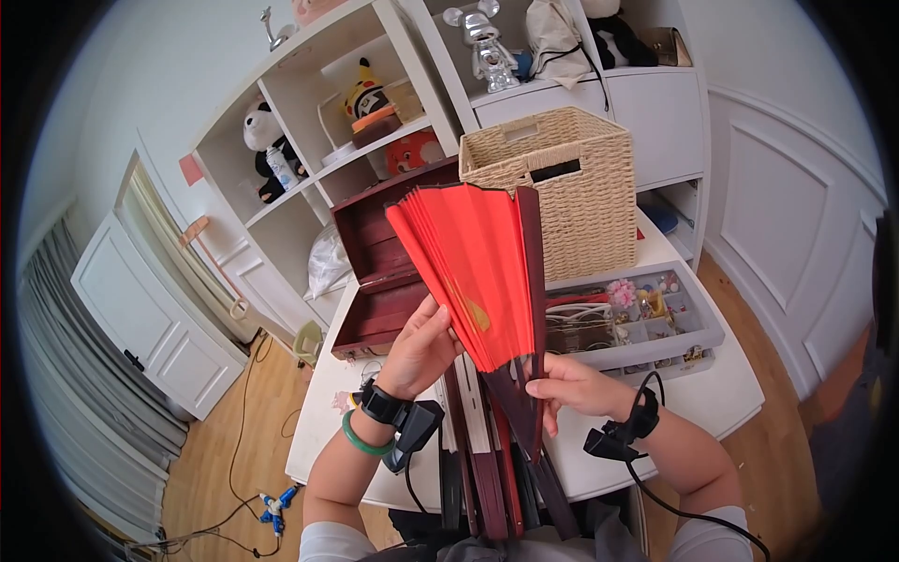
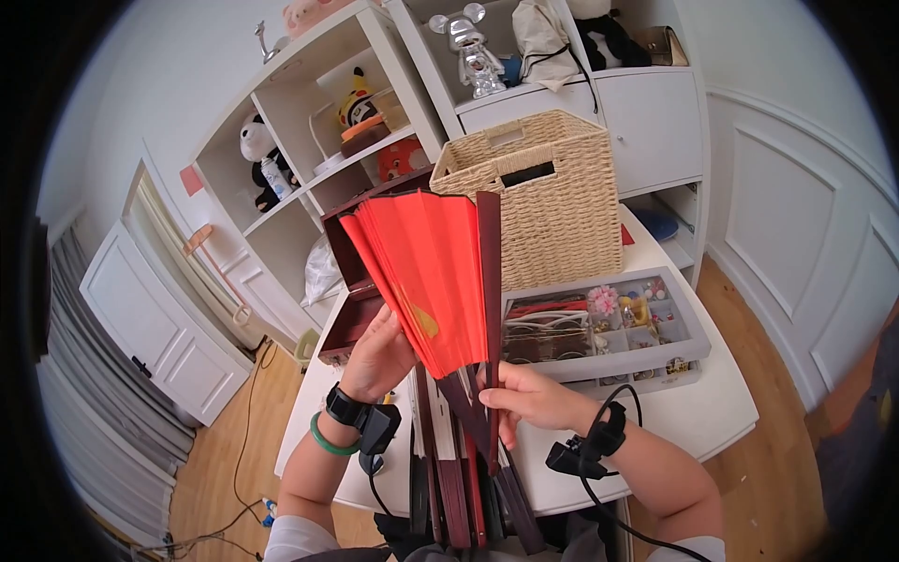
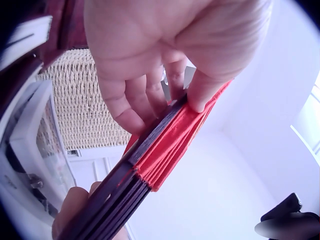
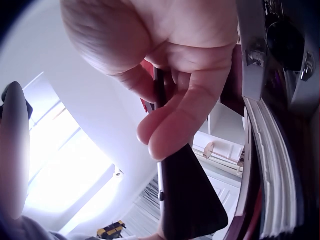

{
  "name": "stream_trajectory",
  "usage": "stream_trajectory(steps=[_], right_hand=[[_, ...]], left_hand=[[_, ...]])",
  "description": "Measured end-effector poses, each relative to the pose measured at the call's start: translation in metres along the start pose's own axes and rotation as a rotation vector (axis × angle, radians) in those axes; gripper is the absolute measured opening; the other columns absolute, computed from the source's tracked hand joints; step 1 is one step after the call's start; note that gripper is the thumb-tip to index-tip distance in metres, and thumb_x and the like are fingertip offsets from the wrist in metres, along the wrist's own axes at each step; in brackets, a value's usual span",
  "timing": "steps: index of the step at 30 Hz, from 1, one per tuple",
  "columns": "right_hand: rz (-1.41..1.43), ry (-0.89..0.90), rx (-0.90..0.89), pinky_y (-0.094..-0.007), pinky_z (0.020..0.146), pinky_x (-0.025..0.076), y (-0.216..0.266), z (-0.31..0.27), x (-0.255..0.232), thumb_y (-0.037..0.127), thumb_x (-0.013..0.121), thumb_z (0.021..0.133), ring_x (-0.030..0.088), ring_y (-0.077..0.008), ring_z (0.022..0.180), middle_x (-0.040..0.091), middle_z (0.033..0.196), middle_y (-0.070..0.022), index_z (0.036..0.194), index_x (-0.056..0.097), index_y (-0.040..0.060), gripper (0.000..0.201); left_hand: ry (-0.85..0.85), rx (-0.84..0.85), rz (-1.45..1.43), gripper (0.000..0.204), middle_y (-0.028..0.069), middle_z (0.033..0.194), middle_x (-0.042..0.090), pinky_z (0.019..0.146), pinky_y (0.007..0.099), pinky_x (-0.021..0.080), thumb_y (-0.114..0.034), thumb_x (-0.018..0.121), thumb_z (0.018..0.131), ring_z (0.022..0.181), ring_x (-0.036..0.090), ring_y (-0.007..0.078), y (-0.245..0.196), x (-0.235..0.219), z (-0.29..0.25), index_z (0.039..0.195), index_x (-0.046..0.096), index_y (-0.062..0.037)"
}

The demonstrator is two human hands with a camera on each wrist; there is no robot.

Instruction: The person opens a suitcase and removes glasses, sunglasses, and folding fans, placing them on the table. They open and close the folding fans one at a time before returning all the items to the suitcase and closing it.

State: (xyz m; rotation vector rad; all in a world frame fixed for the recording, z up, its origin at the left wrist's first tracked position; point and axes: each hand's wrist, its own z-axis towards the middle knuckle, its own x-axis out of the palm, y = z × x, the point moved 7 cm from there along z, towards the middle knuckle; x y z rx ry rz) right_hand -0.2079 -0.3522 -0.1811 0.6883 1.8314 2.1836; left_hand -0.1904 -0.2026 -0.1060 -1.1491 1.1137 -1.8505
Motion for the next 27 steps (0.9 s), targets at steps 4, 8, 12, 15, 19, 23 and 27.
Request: stream_trajectory(steps=[4, 8, 12, 15, 19, 23, 27], right_hand=[[-0.015, 0.042, 0.021, -0.0259, 0.052, 0.052, -0.006, 0.0, 0.005, 0.015, 0.042, 0.095, 0.061, -0.0147, 0.056, 0.057, 0.084, -0.0068, 0.103, 0.041, 0.0036, 0.014], [0.019, 0.031, 0.01, -0.0263, 0.051, 0.052, -0.003, -0.001, 0.007, 0.015, 0.042, 0.095, 0.061, -0.0146, 0.057, 0.057, 0.084, -0.007, 0.103, 0.041, 0.0043, 0.013], [0.18, -0.05, -0.061, -0.0273, 0.05, 0.052, 0.004, -0.001, -0.004, 0.014, 0.041, 0.095, 0.058, -0.0136, 0.053, 0.058, 0.083, -0.0088, 0.103, 0.041, 0.0052, 0.012], [0.331, -0.07, -0.106, -0.0282, 0.049, 0.052, 0.009, -0.001, -0.009, 0.013, 0.04, 0.095, 0.054, -0.0124, 0.05, 0.06, 0.083, -0.0097, 0.104, 0.042, 0.0057, 0.012], [0.303, -0.097, -0.09, -0.0289, 0.05, 0.052, 0.006, 0.0, -0.01, 0.013, 0.04, 0.095, 0.054, -0.0125, 0.051, 0.06, 0.083, -0.0092, 0.105, 0.043, 0.0057, 0.013], [0.296, -0.095, -0.087, -0.0291, 0.05, 0.053, 0.006, 0.0, -0.01, 0.014, 0.04, 0.095, 0.054, -0.0126, 0.051, 0.06, 0.084, -0.0092, 0.105, 0.043, 0.006, 0.013], [0.308, -0.049, -0.097, -0.0263, 0.049, 0.051, 0.005, 0.0, -0.008, 0.014, 0.04, 0.095, 0.056, -0.0128, 0.051, 0.061, 0.084, -0.0095, 0.105, 0.043, 0.0063, 0.013]], left_hand=[[0.07, -0.034, 0.006, 0.043, 0.0026, 0.129, 0.049, 0.097, 0.0368, 0.039, -0.025, 0.049, 0.094, 0.117, 0.048, 0.0156, 0.005, 0.001, -0.001, 0.133, 0.038, -0.0101], [0.067, -0.021, 0.004, 0.048, 0.0045, 0.129, 0.049, 0.1, 0.0379, 0.037, -0.03, 0.053, 0.091, 0.118, 0.048, 0.0175, -0.002, 0.008, 0.0, 0.13, 0.04, -0.0058], [0.037, 0.029, -0.034, 0.051, 0.0066, 0.127, 0.052, 0.1, 0.0403, 0.037, -0.032, 0.056, 0.088, 0.118, 0.049, 0.0205, -0.012, 0.0, -0.003, 0.129, 0.041, -0.0052], [0.0, 0.052, -0.011, 0.051, 0.0065, 0.127, 0.051, 0.098, 0.0413, 0.039, -0.031, 0.058, 0.087, 0.116, 0.051, 0.0206, -0.015, -0.007, -0.007, 0.128, 0.043, -0.0048], [0.017, 0.003, 0.035, 0.04, 0.0083, 0.116, 0.059, 0.09, 0.0379, 0.047, -0.015, 0.064, 0.084, 0.105, 0.058, 0.0203, -0.012, -0.01, -0.01, 0.12, 0.051, -0.0035], [0.04, 0.021, -0.013, 0.035, 0.0092, 0.11, 0.062, 0.086, 0.035, 0.05, -0.008, 0.065, 0.081, 0.102, 0.06, 0.0187, -0.009, -0.02, -0.009, 0.115, 0.055, -0.0022], [0.32, 0.01, -0.001, 0.049, 0.0083, 0.109, 0.061, 0.077, 0.0338, 0.051, -0.016, 0.072, 0.076, 0.092, 0.061, 0.0184, -0.001, -0.025, -0.012, 0.118, 0.052, -0.0037]])
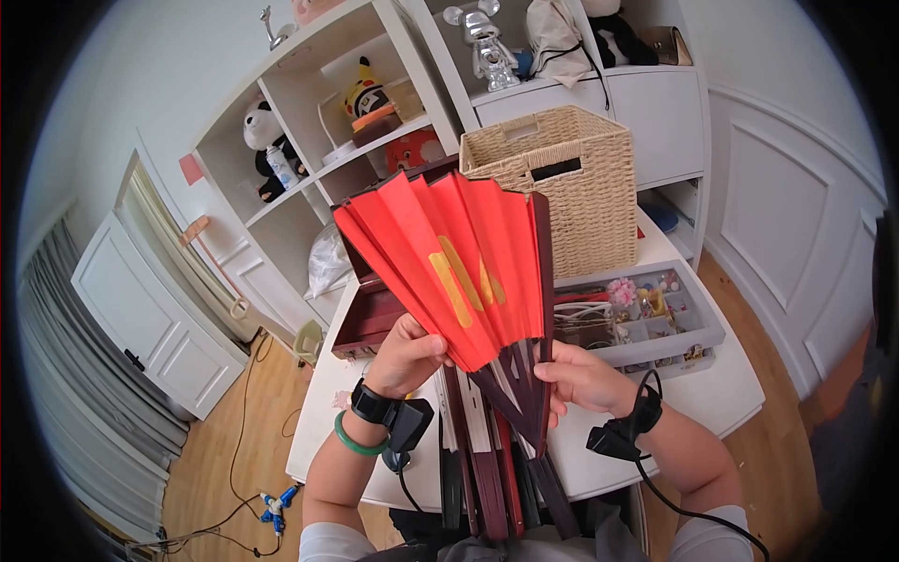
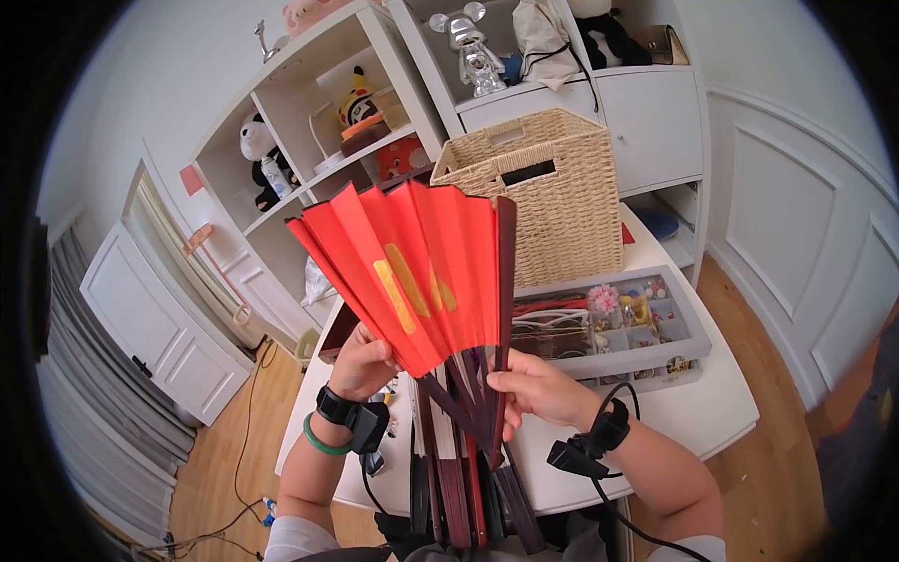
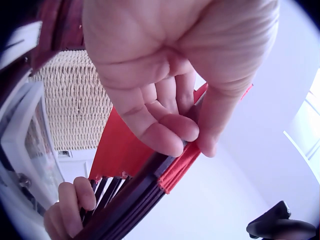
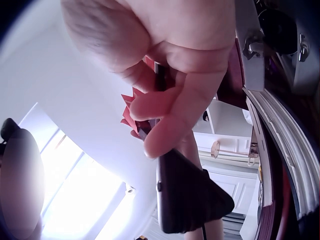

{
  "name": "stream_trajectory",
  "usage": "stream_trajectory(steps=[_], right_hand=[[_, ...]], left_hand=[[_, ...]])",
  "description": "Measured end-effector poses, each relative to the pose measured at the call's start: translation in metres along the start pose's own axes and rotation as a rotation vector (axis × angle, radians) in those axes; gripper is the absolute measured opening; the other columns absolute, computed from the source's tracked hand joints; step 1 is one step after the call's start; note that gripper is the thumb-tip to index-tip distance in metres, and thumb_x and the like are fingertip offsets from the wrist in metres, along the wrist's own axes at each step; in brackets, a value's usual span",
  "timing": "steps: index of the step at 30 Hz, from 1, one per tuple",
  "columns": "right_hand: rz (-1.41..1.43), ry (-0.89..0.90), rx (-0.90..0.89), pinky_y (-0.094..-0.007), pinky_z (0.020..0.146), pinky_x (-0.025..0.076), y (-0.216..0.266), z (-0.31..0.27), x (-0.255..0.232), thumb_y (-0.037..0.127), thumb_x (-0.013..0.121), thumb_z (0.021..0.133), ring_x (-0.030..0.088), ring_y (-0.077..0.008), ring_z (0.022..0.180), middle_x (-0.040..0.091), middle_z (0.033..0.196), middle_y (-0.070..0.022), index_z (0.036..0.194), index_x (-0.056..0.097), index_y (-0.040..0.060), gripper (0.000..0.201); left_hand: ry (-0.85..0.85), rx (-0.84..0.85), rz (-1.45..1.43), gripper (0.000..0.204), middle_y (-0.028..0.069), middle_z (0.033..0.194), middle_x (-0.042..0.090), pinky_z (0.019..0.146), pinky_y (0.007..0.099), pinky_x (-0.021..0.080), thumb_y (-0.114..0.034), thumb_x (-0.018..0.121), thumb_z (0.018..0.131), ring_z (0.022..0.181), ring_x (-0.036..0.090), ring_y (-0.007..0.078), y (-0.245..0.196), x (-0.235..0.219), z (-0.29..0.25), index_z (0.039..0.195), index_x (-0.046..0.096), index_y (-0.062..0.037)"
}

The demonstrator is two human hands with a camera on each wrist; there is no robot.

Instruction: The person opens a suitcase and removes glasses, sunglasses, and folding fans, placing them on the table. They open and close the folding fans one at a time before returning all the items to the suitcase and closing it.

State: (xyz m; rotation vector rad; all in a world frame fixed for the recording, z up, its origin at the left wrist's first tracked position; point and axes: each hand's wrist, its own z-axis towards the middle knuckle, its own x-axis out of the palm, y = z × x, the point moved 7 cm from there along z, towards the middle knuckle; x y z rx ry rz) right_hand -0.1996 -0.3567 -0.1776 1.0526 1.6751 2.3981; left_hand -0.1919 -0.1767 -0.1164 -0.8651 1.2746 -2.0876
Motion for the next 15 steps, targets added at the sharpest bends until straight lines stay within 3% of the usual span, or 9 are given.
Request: stream_trajectory(steps=[2, 4, 5, 7, 12, 14, 15], right_hand=[[-0.126, 0.077, 0.048, -0.0235, 0.048, 0.048, -0.001, -0.002, 0.008, 0.015, 0.04, 0.095, 0.059, -0.0129, 0.053, 0.062, 0.083, -0.0093, 0.103, 0.043, 0.0068, 0.011], [-0.197, 0.092, 0.079, -0.0224, 0.048, 0.047, -0.006, -0.002, 0.008, 0.015, 0.04, 0.096, 0.059, -0.0129, 0.054, 0.062, 0.082, -0.0092, 0.102, 0.043, 0.0069, 0.011], [-0.269, 0.106, 0.11, -0.0212, 0.048, 0.046, -0.01, -0.003, 0.009, 0.016, 0.04, 0.096, 0.06, -0.0129, 0.055, 0.063, 0.081, -0.0092, 0.101, 0.043, 0.0069, 0.01], [-0.258, 0.125, 0.113, -0.0211, 0.048, 0.046, -0.01, -0.003, 0.011, 0.016, 0.04, 0.096, 0.06, -0.0128, 0.055, 0.062, 0.081, -0.0089, 0.1, 0.042, 0.007, 0.01], [-0.232, 0.086, 0.131, -0.021, 0.05, 0.047, -0.011, -0.002, 0.008, 0.016, 0.041, 0.096, 0.06, -0.0123, 0.056, 0.062, 0.081, -0.0087, 0.099, 0.042, 0.0069, 0.01], [-0.184, 0.078, 0.041, -0.0223, 0.053, 0.048, -0.006, -0.001, 0.004, 0.019, 0.043, 0.095, 0.061, -0.0138, 0.059, 0.062, 0.093, -0.0099, 0.115, 0.042, 0.0056, 0.024], [-0.185, 0.078, 0.04, -0.0223, 0.053, 0.048, -0.007, -0.001, 0.005, 0.019, 0.043, 0.095, 0.061, -0.0138, 0.059, 0.062, 0.093, -0.0099, 0.115, 0.042, 0.0056, 0.024]], left_hand=[[-0.072, -0.013, 0.003, 0.048, 0.0084, 0.102, 0.064, 0.071, 0.0326, 0.051, -0.017, 0.074, 0.074, 0.084, 0.063, 0.018, -0.001, 0.016, 0.001, 0.116, 0.054, -0.0034], [-0.286, -0.024, -0.009, 0.038, 0.0084, 0.091, 0.066, 0.068, 0.0317, 0.053, -0.012, 0.072, 0.076, 0.075, 0.065, 0.0179, -0.001, 0.025, 0.003, 0.11, 0.058, -0.0034], [-0.285, -0.024, -0.009, 0.038, 0.0084, 0.091, 0.066, 0.068, 0.0317, 0.053, -0.012, 0.072, 0.076, 0.075, 0.065, 0.0179, -0.001, 0.022, 0.002, 0.11, 0.058, -0.0034], [-0.079, -0.073, -0.046, 0.04, 0.0094, 0.093, 0.066, 0.066, 0.03, 0.052, -0.013, 0.073, 0.075, 0.077, 0.065, 0.0179, 0.001, 0.027, 0.001, 0.11, 0.057, -0.0026], [-0.101, -0.09, -0.093, 0.033, 0.0068, 0.086, 0.064, 0.059, 0.0268, 0.051, -0.015, 0.07, 0.079, 0.071, 0.063, 0.0149, -0.001, 0.028, 0.004, 0.107, 0.057, -0.0019], [-0.115, -0.062, -0.088, 0.031, 0.0055, 0.084, 0.063, 0.058, 0.0257, 0.051, -0.014, 0.068, 0.081, 0.068, 0.062, 0.0132, -0.004, 0.028, 0.009, 0.108, 0.056, -0.0019], [-0.189, -0.065, -0.045, 0.029, 0.0042, 0.083, 0.062, 0.058, 0.0254, 0.051, -0.013, 0.065, 0.083, 0.066, 0.06, 0.0115, -0.006, 0.026, 0.011, 0.108, 0.055, -0.0023]])
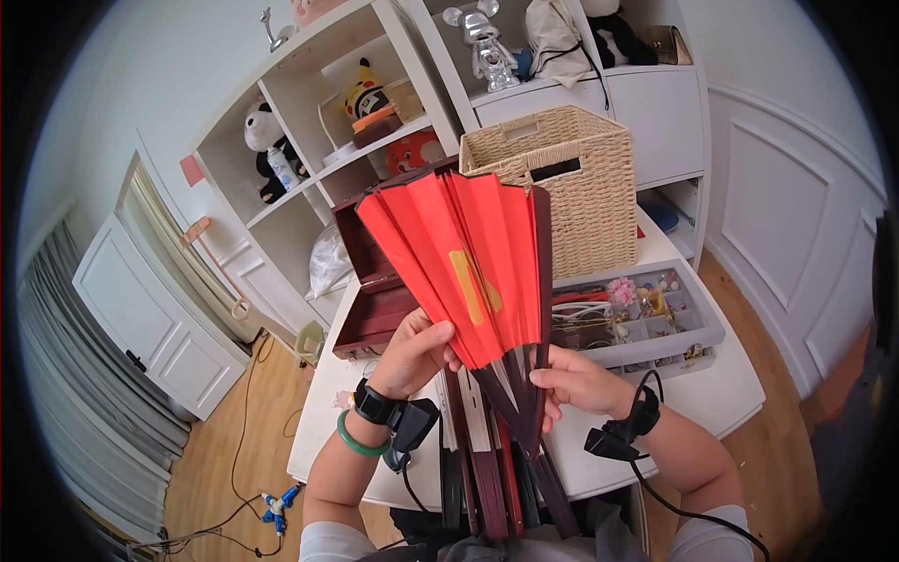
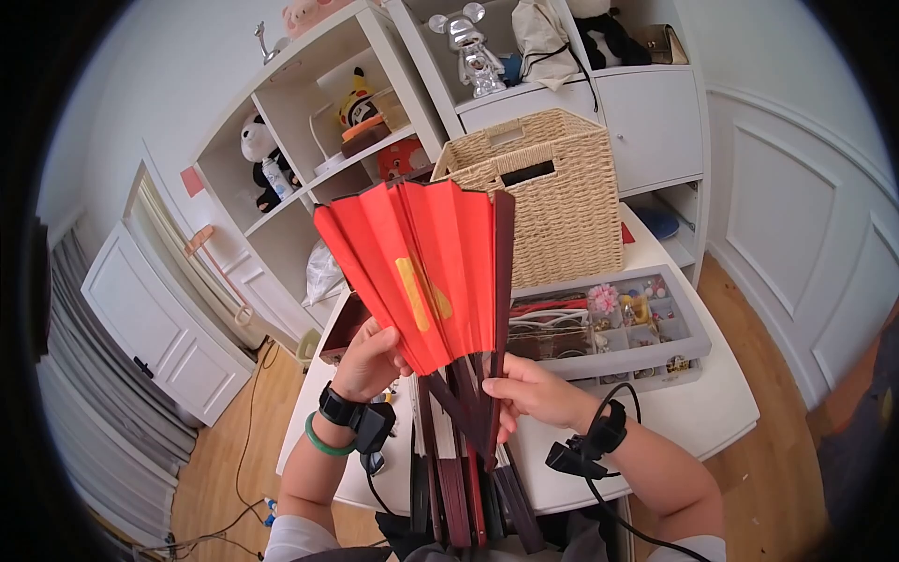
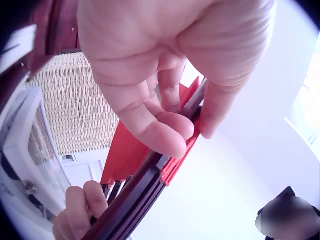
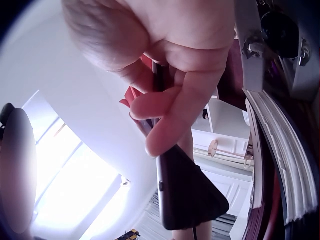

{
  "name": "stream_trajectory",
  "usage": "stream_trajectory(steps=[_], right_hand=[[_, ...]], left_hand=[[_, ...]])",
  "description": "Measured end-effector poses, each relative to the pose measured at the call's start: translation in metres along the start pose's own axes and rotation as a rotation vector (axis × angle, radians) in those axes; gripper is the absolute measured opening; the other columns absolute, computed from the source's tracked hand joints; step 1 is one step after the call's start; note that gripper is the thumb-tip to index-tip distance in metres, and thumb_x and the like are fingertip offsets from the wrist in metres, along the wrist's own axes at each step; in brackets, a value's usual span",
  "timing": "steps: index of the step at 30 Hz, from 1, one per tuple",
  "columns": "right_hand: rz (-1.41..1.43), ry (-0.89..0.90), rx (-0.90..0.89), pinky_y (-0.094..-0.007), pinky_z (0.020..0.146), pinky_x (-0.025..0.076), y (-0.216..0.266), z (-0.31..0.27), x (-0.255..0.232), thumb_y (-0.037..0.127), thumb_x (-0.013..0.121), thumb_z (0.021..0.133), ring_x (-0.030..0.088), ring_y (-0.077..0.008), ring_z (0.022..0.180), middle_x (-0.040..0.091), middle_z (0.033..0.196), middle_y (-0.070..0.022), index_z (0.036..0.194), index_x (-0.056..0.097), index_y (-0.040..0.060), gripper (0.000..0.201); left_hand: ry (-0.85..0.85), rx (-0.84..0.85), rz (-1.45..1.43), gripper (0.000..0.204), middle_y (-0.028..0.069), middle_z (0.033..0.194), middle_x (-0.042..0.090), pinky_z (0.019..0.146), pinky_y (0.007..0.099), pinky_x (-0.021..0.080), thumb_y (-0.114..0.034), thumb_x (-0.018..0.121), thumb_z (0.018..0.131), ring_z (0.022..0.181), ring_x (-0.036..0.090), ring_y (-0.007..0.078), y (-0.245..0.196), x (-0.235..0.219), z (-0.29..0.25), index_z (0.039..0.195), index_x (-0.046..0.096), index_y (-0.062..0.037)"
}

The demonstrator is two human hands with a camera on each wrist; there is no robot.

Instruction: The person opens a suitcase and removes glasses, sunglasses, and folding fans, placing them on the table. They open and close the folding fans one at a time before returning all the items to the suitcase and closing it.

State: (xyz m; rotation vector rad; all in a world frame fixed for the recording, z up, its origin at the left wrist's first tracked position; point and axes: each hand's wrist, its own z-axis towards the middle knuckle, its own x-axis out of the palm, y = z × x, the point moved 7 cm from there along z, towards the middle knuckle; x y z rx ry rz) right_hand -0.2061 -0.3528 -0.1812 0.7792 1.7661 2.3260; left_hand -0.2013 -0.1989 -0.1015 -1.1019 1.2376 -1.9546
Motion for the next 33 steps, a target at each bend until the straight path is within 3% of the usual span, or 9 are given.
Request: stream_trajectory(steps=[3, 5, 8, 12, 18, 25, 28, 33], right_hand=[[0.042, -0.07, -0.032, -0.0225, 0.053, 0.048, 0.003, 0.001, 0.0, 0.018, 0.046, 0.094, 0.061, -0.0128, 0.061, 0.062, 0.094, -0.009, 0.113, 0.044, 0.0053, 0.023], [-0.129, -0.182, -0.078, -0.0214, 0.052, 0.049, 0.01, 0.0, 0.0, 0.017, 0.051, 0.093, 0.06, -0.0092, 0.066, 0.06, 0.09, -0.0026, 0.112, 0.047, 0.0059, 0.022], [-0.126, -0.075, -0.062, -0.0208, 0.052, 0.048, 0.01, 0.0, 0.003, 0.015, 0.055, 0.091, 0.058, -0.0068, 0.07, 0.059, 0.09, -0.0008, 0.113, 0.048, 0.0054, 0.025], [-0.132, -0.152, -0.115, -0.0196, 0.049, 0.045, 0.01, 0.002, -0.006, 0.014, 0.055, 0.09, 0.056, -0.006, 0.066, 0.059, 0.09, -0.0007, 0.114, 0.047, 0.0052, 0.026], [-0.016, -0.291, -0.192, -0.0137, 0.045, 0.033, 0.019, -0.003, -0.017, 0.009, 0.052, 0.088, 0.051, 0.0012, 0.061, 0.065, 0.093, -0.0088, 0.116, 0.047, 0.0069, 0.028], [-0.019, -0.334, -0.218, -0.0162, 0.047, 0.036, 0.019, -0.004, -0.017, 0.013, 0.057, 0.088, 0.051, -0.002, 0.061, 0.063, 0.088, -0.0029, 0.114, 0.048, 0.007, 0.028], [-0.093, -0.209, -0.118, -0.0206, 0.051, 0.041, 0.012, 0.0, -0.007, 0.016, 0.062, 0.087, 0.051, -0.0045, 0.062, 0.058, 0.079, 0.0027, 0.105, 0.055, 0.0068, 0.021], [-0.098, -0.198, -0.066, -0.0202, 0.051, 0.04, 0.005, 0.001, -0.007, 0.016, 0.06, 0.088, 0.051, -0.004, 0.062, 0.058, 0.08, 0.0027, 0.099, 0.058, 0.0056, 0.015]], left_hand=[[-0.095, 0.002, 0.085, 0.026, 0.0025, 0.086, 0.061, 0.06, 0.0251, 0.052, -0.011, 0.06, 0.087, 0.064, 0.058, 0.0089, 0.002, -0.003, 0.003, 0.111, 0.054, -0.003], [-0.118, 0.0, 0.126, 0.026, 0.0021, 0.088, 0.061, 0.061, 0.0251, 0.052, -0.01, 0.058, 0.088, 0.065, 0.058, 0.0081, 0.004, -0.002, 0.005, 0.113, 0.053, -0.0033], [-0.125, -0.02, 0.227, 0.028, 0.0022, 0.092, 0.061, 0.064, 0.0258, 0.053, -0.011, 0.055, 0.09, 0.066, 0.058, 0.0079, 0.004, 0.006, 0.007, 0.117, 0.051, -0.003], [-0.129, -0.02, 0.232, 0.029, 0.0042, 0.091, 0.061, 0.066, 0.0283, 0.054, -0.013, 0.053, 0.091, 0.068, 0.06, 0.0096, 0.001, 0.011, 0.007, 0.118, 0.05, -0.0026], [-0.16, 0.025, 0.253, 0.028, 0.0061, 0.09, 0.062, 0.066, 0.0297, 0.054, -0.014, 0.05, 0.093, 0.068, 0.061, 0.0123, -0.004, 0.008, 0.003, 0.119, 0.049, -0.0025], [-0.139, 0.005, 0.215, 0.027, 0.0046, 0.091, 0.062, 0.065, 0.0276, 0.055, -0.011, 0.052, 0.092, 0.068, 0.061, 0.0105, 0.001, -0.001, 0.005, 0.117, 0.051, -0.0023], [-0.173, -0.058, 0.244, 0.024, 0.0036, 0.089, 0.061, 0.064, 0.0265, 0.055, -0.012, 0.053, 0.091, 0.066, 0.061, 0.0093, 0.008, 0.011, 0.009, 0.114, 0.052, -0.0022], [-0.152, -0.068, 0.223, 0.023, 0.0028, 0.088, 0.061, 0.064, 0.026, 0.055, -0.014, 0.054, 0.092, 0.064, 0.06, 0.0083, 0.015, 0.013, 0.013, 0.112, 0.053, -0.0022]])
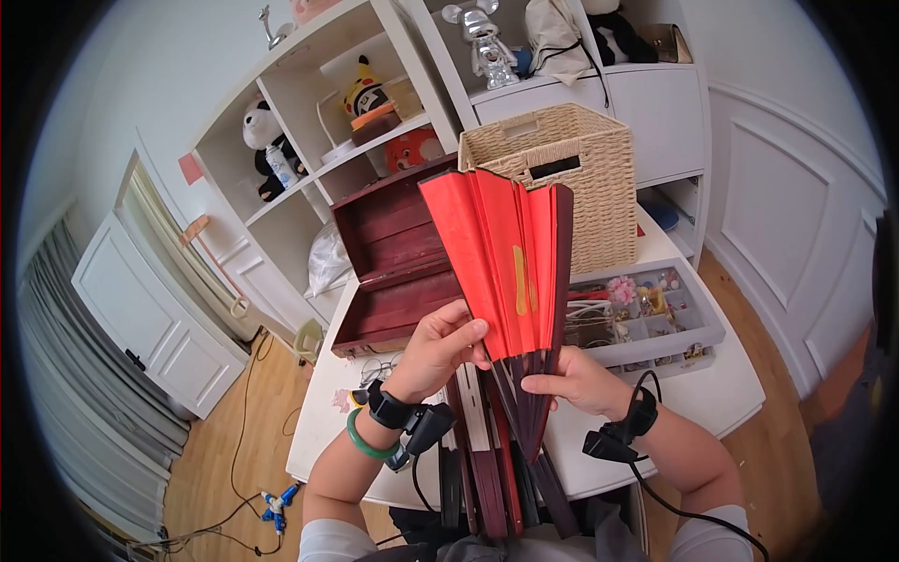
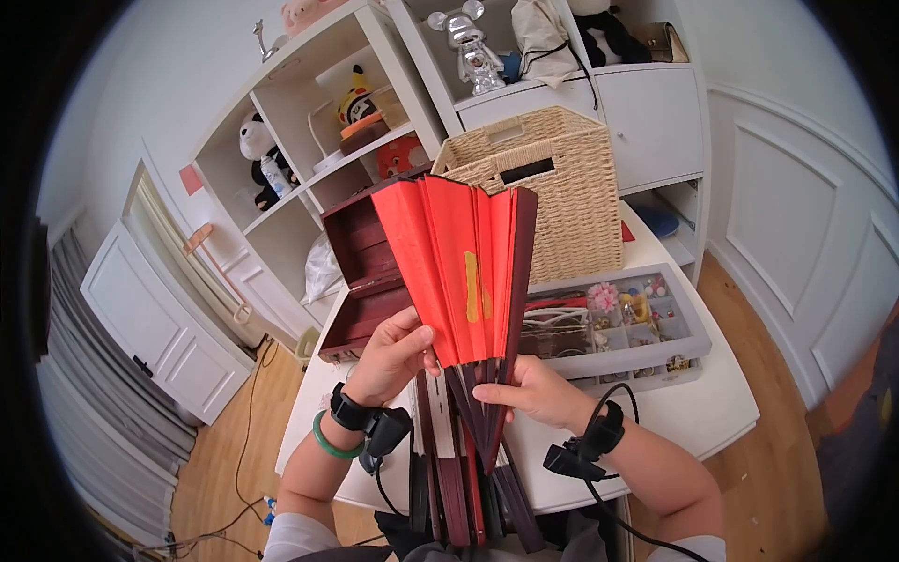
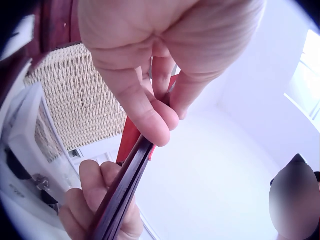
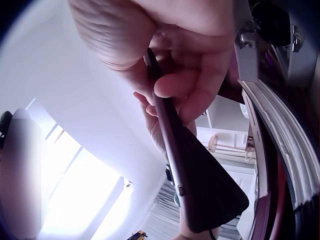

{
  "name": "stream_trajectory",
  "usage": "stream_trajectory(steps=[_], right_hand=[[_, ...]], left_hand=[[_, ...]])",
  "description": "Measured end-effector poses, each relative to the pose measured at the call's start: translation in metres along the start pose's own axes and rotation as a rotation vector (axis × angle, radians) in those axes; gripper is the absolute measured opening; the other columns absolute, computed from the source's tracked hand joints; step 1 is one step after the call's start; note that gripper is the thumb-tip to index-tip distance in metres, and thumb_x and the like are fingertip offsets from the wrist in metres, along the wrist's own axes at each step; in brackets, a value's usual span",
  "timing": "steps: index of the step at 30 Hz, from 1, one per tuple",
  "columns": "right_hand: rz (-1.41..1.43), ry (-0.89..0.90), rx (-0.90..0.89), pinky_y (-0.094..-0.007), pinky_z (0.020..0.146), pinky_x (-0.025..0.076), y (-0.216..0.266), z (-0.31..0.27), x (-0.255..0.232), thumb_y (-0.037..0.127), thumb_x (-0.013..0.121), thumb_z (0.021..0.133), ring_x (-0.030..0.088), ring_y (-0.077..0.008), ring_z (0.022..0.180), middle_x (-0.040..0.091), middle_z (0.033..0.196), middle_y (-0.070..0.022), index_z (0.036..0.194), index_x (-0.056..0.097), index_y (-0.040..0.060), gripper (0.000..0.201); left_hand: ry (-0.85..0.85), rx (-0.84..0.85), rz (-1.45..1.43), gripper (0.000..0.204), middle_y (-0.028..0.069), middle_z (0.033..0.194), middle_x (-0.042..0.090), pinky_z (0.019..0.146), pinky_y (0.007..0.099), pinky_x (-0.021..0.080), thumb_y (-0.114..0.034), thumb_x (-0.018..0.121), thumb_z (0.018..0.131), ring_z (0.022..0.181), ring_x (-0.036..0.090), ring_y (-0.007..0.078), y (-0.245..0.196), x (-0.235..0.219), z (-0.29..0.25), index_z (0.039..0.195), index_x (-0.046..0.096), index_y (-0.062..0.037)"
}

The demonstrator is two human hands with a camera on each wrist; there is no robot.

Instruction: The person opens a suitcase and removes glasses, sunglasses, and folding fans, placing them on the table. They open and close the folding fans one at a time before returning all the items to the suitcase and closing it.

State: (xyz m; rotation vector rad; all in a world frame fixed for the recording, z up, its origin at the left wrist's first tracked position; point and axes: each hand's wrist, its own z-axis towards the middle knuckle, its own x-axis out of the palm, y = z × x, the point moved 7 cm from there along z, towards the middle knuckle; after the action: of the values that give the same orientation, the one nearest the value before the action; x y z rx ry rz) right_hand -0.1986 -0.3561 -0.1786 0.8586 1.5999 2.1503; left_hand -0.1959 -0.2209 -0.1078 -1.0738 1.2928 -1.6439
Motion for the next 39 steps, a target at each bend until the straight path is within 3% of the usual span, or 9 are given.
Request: stream_trajectory(steps=[8, 13, 19, 26, 28, 29, 31, 38, 39], right_hand=[[0.144, 0.015, -0.035, -0.0189, 0.052, 0.039, 0.003, -0.002, -0.001, 0.015, 0.059, 0.088, 0.049, -0.0037, 0.06, 0.058, 0.078, 0.0033, 0.1, 0.058, 0.0059, 0.014], [-0.179, 0.13, -0.047, -0.0198, 0.053, 0.042, 0.005, -0.004, 0.005, 0.016, 0.058, 0.09, 0.052, -0.0052, 0.062, 0.056, 0.08, 0.0022, 0.099, 0.055, 0.0046, 0.015], [-0.015, 0.208, 0.074, -0.0215, 0.051, 0.047, -0.004, -0.003, 0.013, 0.018, 0.056, 0.091, 0.056, -0.007, 0.061, 0.054, 0.079, 0.0012, 0.102, 0.051, 0.0038, 0.018], [-0.102, 0.236, 0.074, -0.0206, 0.047, 0.047, 0.002, -0.005, 0.018, 0.018, 0.054, 0.091, 0.057, -0.0074, 0.062, 0.054, 0.083, 0.0005, 0.111, 0.049, 0.004, 0.024], [-0.055, 0.075, 0.028, -0.0215, 0.058, 0.049, 0.014, -0.005, 0.015, 0.018, 0.053, 0.092, 0.058, -0.0076, 0.072, 0.054, 0.09, 0.0008, 0.116, 0.047, 0.0048, 0.028], [-0.055, 0.076, 0.027, -0.0215, 0.058, 0.049, 0.014, -0.004, 0.016, 0.018, 0.053, 0.092, 0.058, -0.0076, 0.072, 0.054, 0.09, 0.0008, 0.116, 0.047, 0.0048, 0.028], [0.075, -0.104, -0.08, -0.0232, 0.072, 0.048, 0.02, -0.001, 0.002, 0.019, 0.051, 0.093, 0.055, -0.0076, 0.085, 0.054, 0.096, 0.0011, 0.119, 0.046, 0.0046, 0.031], [0.12, -0.092, -0.142, -0.0257, 0.083, 0.045, 0.017, -0.003, -0.005, 0.02, 0.051, 0.094, 0.053, -0.0086, 0.092, 0.054, 0.106, -0.0018, 0.125, 0.043, 0.0048, 0.036], [-0.029, -0.06, -0.234, -0.0268, 0.087, 0.043, 0.026, -0.004, 0.001, 0.019, 0.048, 0.095, 0.052, -0.0097, 0.096, 0.054, 0.106, -0.0023, 0.125, 0.042, 0.0034, 0.034]], left_hand=[[0.048, 0.013, -0.102, 0.024, 0.0029, 0.086, 0.061, 0.065, 0.0265, 0.055, -0.015, 0.053, 0.092, 0.065, 0.06, 0.0079, -0.006, 0.003, -0.001, 0.112, 0.052, -0.0024], [0.077, -0.069, -0.085, 0.021, 0.0018, 0.083, 0.059, 0.064, 0.0241, 0.055, -0.016, 0.053, 0.092, 0.066, 0.06, 0.0074, 0.012, 0.005, 0.003, 0.108, 0.053, -0.003], [0.05, -0.098, -0.091, 0.022, 0.0007, 0.082, 0.059, 0.06, 0.0237, 0.055, -0.021, 0.052, 0.093, 0.063, 0.058, 0.0072, 0.016, 0.007, 0.005, 0.109, 0.051, -0.0055], [0.01, -0.099, 0.06, 0.029, 0.0001, 0.079, 0.059, 0.053, 0.022, 0.049, -0.031, 0.048, 0.095, 0.057, 0.055, 0.007, 0.012, 0.007, 0.002, 0.112, 0.05, -0.0072], [0.018, -0.091, 0.078, 0.03, 0.0004, 0.08, 0.059, 0.052, 0.0217, 0.049, -0.032, 0.048, 0.095, 0.056, 0.055, 0.0071, 0.008, 0.008, 0.001, 0.11, 0.05, -0.0072], [0.017, -0.09, 0.079, 0.03, 0.0004, 0.08, 0.059, 0.052, 0.0217, 0.049, -0.032, 0.048, 0.095, 0.056, 0.055, 0.0071, 0.007, 0.009, 0.0, 0.11, 0.05, -0.0072], [0.015, -0.113, 0.085, 0.029, 0.0009, 0.08, 0.059, 0.052, 0.0216, 0.049, -0.033, 0.047, 0.095, 0.056, 0.055, 0.0073, 0.008, 0.01, -0.002, 0.108, 0.05, -0.0069], [0.01, -0.126, 0.084, 0.029, 0.0021, 0.078, 0.059, 0.052, 0.0228, 0.051, -0.033, 0.046, 0.095, 0.057, 0.057, 0.008, 0.015, 0.006, 0.0, 0.106, 0.05, -0.0065], [0.018, -0.144, 0.115, 0.029, 0.0024, 0.077, 0.059, 0.053, 0.0234, 0.052, -0.032, 0.045, 0.096, 0.057, 0.057, 0.0086, 0.019, 0.006, 0.001, 0.107, 0.049, -0.0062]])
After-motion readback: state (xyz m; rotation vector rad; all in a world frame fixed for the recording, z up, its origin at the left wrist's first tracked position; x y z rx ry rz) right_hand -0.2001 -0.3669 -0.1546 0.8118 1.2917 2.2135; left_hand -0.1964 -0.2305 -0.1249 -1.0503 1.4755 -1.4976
